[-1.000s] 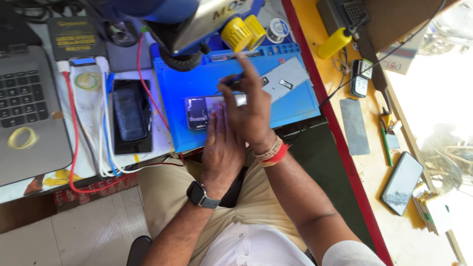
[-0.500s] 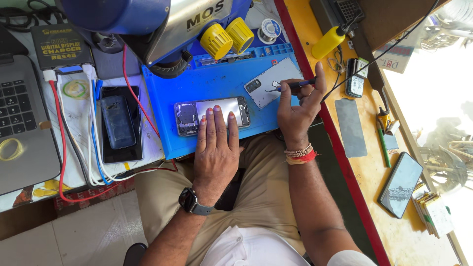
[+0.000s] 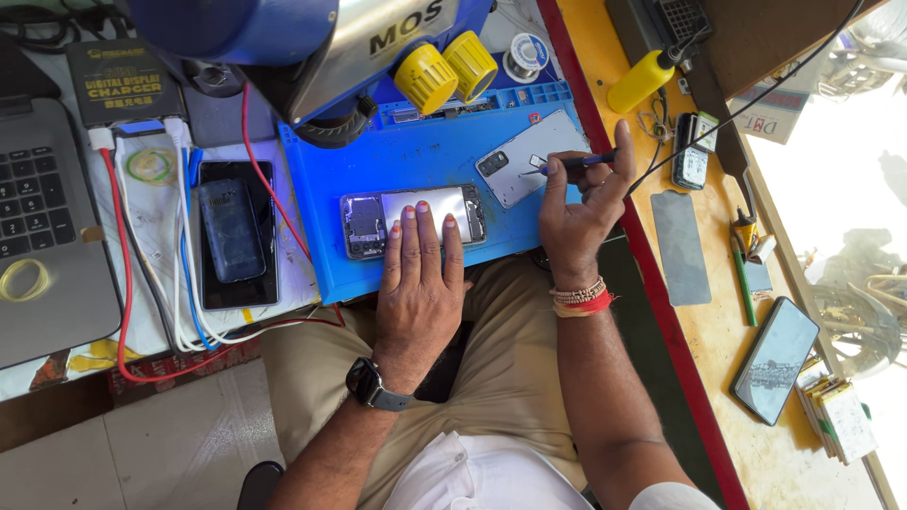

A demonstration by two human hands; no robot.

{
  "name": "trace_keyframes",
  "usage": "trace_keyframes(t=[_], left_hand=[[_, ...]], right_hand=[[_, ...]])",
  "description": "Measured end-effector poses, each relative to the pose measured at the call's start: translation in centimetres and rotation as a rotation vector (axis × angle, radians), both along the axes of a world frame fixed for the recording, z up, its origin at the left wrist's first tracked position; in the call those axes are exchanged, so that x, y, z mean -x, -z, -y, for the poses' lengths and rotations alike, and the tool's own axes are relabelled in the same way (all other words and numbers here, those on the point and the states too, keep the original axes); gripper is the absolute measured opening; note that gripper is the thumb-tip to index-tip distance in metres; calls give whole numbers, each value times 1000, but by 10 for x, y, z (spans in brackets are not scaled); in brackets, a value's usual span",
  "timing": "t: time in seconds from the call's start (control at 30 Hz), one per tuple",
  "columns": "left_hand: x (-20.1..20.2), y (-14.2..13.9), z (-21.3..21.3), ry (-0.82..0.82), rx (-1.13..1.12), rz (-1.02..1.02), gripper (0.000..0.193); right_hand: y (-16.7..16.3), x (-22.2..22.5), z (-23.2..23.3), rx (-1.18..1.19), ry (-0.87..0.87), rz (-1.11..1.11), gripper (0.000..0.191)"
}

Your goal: The person uses a precision screwdriver to remove screws from a disassembled smartphone placed on a blue mat. They repeatedly unscrew and reposition the device, then lift and inspect the phone at the end.

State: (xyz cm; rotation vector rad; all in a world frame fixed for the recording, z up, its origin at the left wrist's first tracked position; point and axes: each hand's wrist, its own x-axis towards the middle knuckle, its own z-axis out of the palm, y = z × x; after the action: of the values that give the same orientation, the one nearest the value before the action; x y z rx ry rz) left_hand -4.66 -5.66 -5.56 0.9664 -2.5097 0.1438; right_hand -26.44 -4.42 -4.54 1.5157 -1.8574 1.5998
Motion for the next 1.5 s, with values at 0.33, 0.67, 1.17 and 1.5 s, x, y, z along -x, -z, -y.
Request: trace_keyframes(t=[0.33,0.67,1.17,1.5], left_hand=[[0,-8,2,-52,124,-4,65],[-5,-1,7,-35,184,-67,56],[21,42,8,-122,224,-148,43],[29,46,8,-422,460,358,39]], right_hand=[[-9,-15,-6,107,-207,190,75],[-9,-100,-15,-6,-631,409,70],[-4,-122,-6,-120,-677,340,67],[-1,-122,-5,-121,-663,318,66]])
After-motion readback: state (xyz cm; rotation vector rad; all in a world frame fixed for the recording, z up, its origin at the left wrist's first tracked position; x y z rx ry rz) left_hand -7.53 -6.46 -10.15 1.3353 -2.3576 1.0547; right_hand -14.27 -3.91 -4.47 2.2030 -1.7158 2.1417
